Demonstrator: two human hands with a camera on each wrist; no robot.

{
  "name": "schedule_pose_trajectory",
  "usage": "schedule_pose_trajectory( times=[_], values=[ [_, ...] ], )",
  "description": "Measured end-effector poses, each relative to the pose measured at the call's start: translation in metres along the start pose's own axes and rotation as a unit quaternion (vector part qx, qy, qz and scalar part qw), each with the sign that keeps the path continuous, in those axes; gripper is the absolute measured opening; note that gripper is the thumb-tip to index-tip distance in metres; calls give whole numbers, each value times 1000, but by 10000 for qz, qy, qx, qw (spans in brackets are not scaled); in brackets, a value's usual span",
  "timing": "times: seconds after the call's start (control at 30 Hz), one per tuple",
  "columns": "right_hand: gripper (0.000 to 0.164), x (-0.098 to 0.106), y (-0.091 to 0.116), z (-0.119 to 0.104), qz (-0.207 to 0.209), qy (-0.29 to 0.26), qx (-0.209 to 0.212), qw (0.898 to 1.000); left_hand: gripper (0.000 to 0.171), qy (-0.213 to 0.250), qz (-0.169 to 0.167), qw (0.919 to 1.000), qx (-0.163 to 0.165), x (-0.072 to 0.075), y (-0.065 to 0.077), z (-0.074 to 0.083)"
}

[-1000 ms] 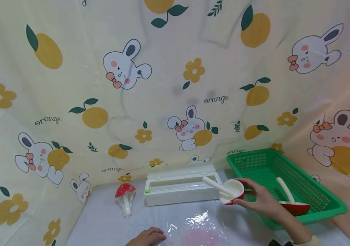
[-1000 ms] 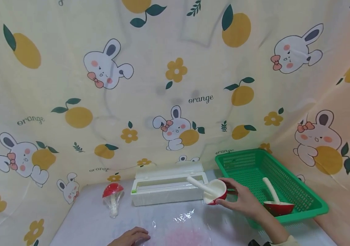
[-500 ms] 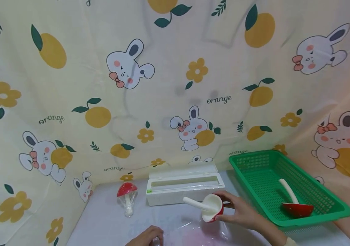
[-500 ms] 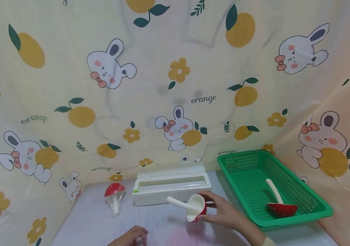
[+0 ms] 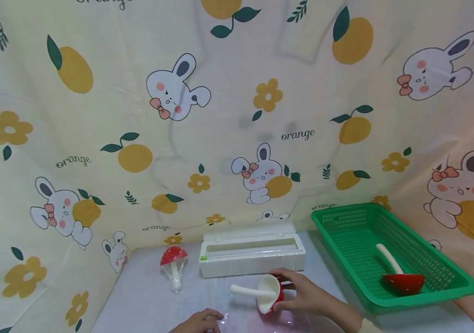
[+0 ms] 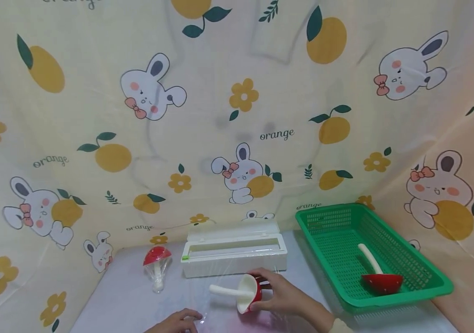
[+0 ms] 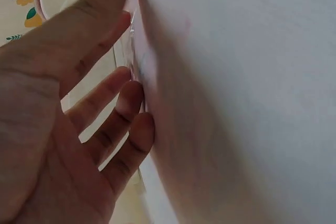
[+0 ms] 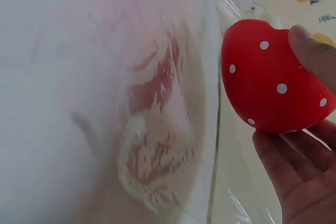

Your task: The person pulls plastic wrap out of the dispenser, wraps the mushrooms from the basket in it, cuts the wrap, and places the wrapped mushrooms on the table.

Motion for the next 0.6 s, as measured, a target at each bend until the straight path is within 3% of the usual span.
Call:
schedule_pose_trajectory(
  times=[0.13,0.3,0.43,0.6],
  values=[
    [77,-7,-3,4,-134,-1,-50,9999,13,-84,37,9998,-196,0,-1,-4],
    [80,-12,-2,8,-284,-14,-173,9994,10,297,-71,9995,30,1,-2,-2],
    [81,-15,-2,13,-362,-35,-406,9985,6,208,74,9995,234,3,0,7],
    [81,-17,-7,11,-313,-57,-249,9992,7,128,144,9998,87,4,0,10]
  ],
)
Point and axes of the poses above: each hand's wrist, its own y-axis away from the middle knuckle, its own x-axis out of the back of the hand, z = x × y, the point moved 5 cm from there along -y, towards the middle knuckle, and after that the axes turned 14 degrees about x, right-handed, at the moved point
